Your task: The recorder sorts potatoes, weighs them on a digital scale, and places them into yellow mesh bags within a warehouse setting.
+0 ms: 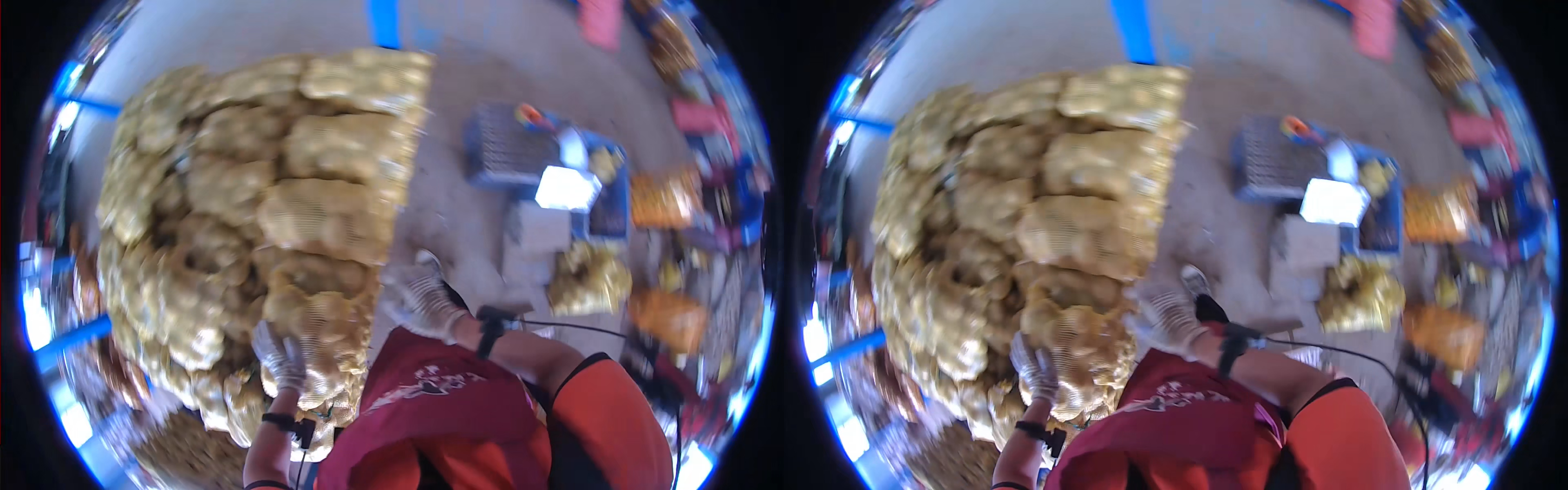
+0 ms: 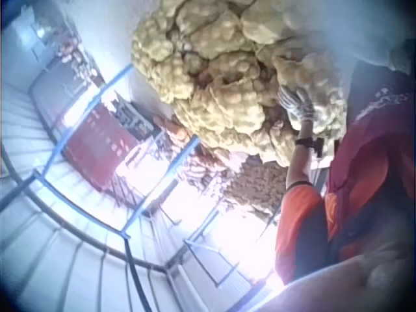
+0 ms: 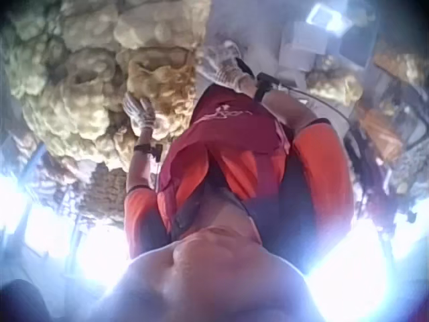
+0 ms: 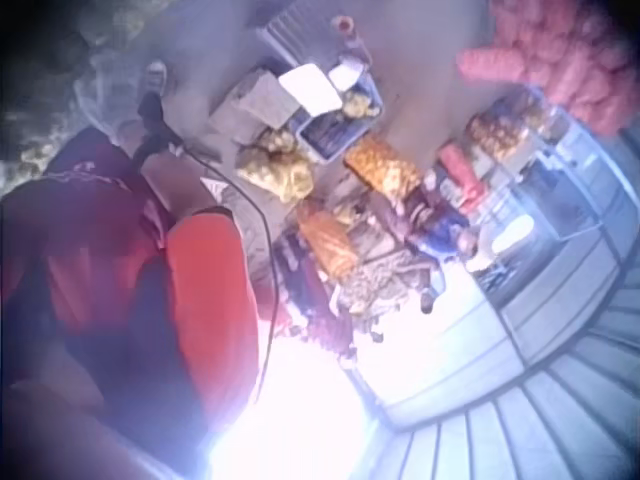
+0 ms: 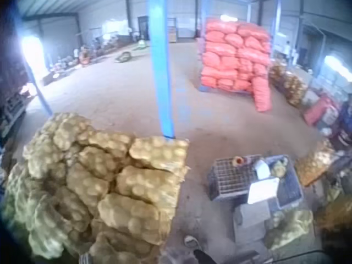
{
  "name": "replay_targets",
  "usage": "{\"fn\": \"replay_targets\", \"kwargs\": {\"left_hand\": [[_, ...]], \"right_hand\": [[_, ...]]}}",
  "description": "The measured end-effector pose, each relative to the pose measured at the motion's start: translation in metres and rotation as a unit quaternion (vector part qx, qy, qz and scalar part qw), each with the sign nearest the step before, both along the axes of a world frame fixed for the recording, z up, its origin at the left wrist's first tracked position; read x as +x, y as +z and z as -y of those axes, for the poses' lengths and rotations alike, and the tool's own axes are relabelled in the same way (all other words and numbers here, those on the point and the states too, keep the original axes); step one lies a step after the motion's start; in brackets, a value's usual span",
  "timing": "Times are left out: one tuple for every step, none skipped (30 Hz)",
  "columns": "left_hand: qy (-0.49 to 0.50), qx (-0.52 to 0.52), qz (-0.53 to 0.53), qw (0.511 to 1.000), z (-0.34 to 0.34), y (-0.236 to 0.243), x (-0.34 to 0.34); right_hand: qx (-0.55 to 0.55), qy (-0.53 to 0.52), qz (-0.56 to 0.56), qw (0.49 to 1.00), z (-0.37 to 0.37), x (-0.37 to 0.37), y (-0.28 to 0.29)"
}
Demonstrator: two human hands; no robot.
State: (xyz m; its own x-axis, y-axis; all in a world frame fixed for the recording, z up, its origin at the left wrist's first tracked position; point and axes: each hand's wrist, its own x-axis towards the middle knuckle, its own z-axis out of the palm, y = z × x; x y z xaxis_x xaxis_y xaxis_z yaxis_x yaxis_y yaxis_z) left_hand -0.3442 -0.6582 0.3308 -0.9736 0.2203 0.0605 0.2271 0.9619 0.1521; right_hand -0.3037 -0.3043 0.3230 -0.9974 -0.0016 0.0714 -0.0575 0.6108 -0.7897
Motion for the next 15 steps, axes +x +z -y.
{"fn": "replay_targets", "kwargs": {"left_hand": [[0.009,-0.007,0.011,1.000,-0.003,0.002,-0.003],[-0.002,-0.029,0.052,0.998,-0.013,0.010,-0.009],[-0.009,-0.052,0.088,0.995,-0.024,0.017,-0.019],[-0.040,-0.130,0.075,0.988,-0.030,0.021,-0.022],[-0.134,-0.132,0.002,0.982,-0.039,0.024,-0.029],[-0.207,-0.078,-0.031,0.975,-0.076,0.047,-0.028],[-0.273,-0.018,-0.056,0.960,-0.111,0.066,-0.015],[-0.294,-0.010,-0.049,0.955,-0.116,0.063,0.001],[-0.383,-0.009,0.055,0.922,-0.122,0.055,0.013],[-0.468,-0.014,0.155,0.870,-0.137,0.055,0.024],[-0.505,-0.123,0.220,0.826,-0.156,0.058,0.041],[-0.535,-0.231,0.274,0.765,-0.180,0.064,0.057],[-0.576,-0.276,0.311,0.704,-0.174,0.046,0.065],[-0.610,-0.321,0.342,0.638,-0.165,0.025,0.072],[-0.587,-0.381,0.387,0.601,-0.173,0.019,0.083]], "right_hand": [[0.025,-0.022,0.154,0.988,-0.034,0.045,-0.002],[0.034,-0.039,0.301,0.952,-0.064,0.092,-0.002],[0.012,-0.063,0.441,0.895,-0.080,0.151,0.001],[0.020,-0.074,0.460,0.885,-0.081,0.208,-0.004],[0.003,-0.052,0.558,0.828,-0.077,0.241,0.014],[-0.006,0.042,0.666,0.745,-0.067,0.277,0.005],[-0.019,0.021,0.677,0.735,-0.045,0.316,0.006],[-0.068,-0.042,0.629,0.774,-0.019,0.349,0.006],[-0.111,-0.109,0.569,0.807,-0.004,0.371,0.010],[-0.093,-0.115,0.542,0.827,0.003,0.376,0.018],[-0.099,-0.140,0.542,0.823,0.007,0.387,0.020],[-0.091,-0.124,0.536,0.830,0.012,0.399,0.022],[-0.079,-0.102,0.526,0.841,0.013,0.410,0.026],[-0.078,-0.122,0.523,0.840,0.017,0.422,0.036],[-0.114,-0.117,0.499,0.851,0.018,0.436,0.050]]}}
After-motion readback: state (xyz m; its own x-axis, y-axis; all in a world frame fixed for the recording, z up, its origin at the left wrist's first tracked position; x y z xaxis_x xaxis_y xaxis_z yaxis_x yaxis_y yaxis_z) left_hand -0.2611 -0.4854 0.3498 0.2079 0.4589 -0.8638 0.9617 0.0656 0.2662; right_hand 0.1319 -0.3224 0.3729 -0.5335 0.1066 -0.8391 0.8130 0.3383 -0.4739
